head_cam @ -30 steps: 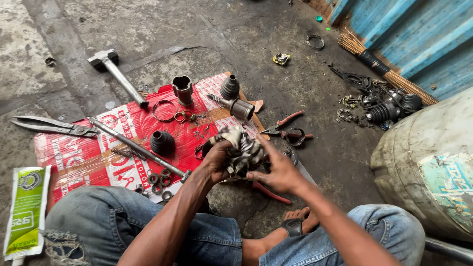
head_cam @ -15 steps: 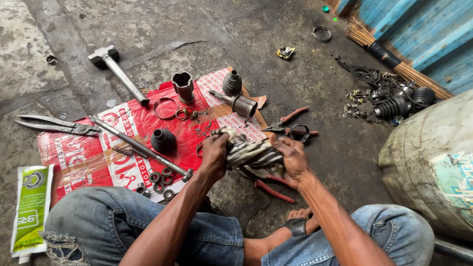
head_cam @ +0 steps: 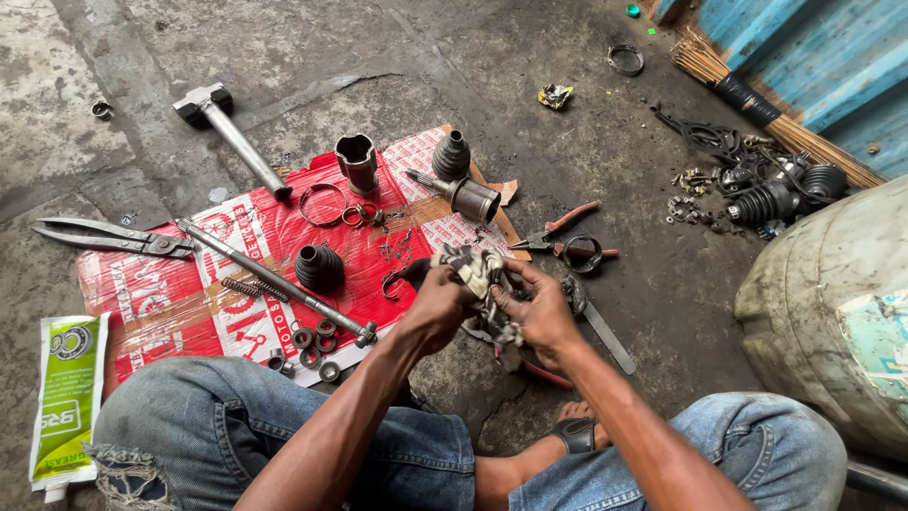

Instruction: The person wipes grease from metal axle components with a cloth and slides a black rubber boot onto a metal shaft by hand.

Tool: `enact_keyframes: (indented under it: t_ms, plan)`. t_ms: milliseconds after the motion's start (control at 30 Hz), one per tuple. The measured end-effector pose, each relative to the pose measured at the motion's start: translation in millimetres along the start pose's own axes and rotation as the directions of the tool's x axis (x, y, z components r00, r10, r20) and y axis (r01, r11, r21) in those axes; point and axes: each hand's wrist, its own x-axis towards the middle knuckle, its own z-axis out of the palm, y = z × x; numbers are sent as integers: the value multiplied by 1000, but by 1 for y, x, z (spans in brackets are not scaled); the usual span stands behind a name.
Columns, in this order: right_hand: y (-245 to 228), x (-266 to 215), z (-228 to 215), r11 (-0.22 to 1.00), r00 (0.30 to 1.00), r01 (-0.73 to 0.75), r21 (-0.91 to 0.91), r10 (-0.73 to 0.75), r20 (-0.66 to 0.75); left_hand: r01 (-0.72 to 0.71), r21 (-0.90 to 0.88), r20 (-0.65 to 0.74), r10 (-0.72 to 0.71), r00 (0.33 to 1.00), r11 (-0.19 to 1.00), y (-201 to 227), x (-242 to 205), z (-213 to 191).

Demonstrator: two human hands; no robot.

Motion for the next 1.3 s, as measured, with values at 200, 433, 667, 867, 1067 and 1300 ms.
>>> enact_keyframes:
  t_ms: [200, 433, 667, 867, 1067, 1300]
  plan:
    - [-1, -13, 12, 833, 968, 48, -552, -176, -181, -122, 275, -100, 154, 983, 954, -10, -1, 2]
    - [14, -6, 17, 805, 923, 164, -570, -329, -200, -73, 622, -349, 359, 866, 780, -27, 7, 29]
    - [10, 19, -11, 1000, 992, -12, -15, 10, -129, 41, -4, -121, -41, 992, 999, 7, 3, 4]
    - [-9, 6, -1, 983, 1000, 9, -183, -9, 1, -159, 255, -199, 213, 957, 954, 13, -7, 9]
    - [-2, -4, 11, 766, 960, 191, -614, -277, -47, -278, 551, -197, 446, 873, 787, 3, -5, 16]
    - [35, 13, -6, 796, 980, 38, -604, -147, -132, -60, 382, -350, 204, 914, 922, -24, 8, 18]
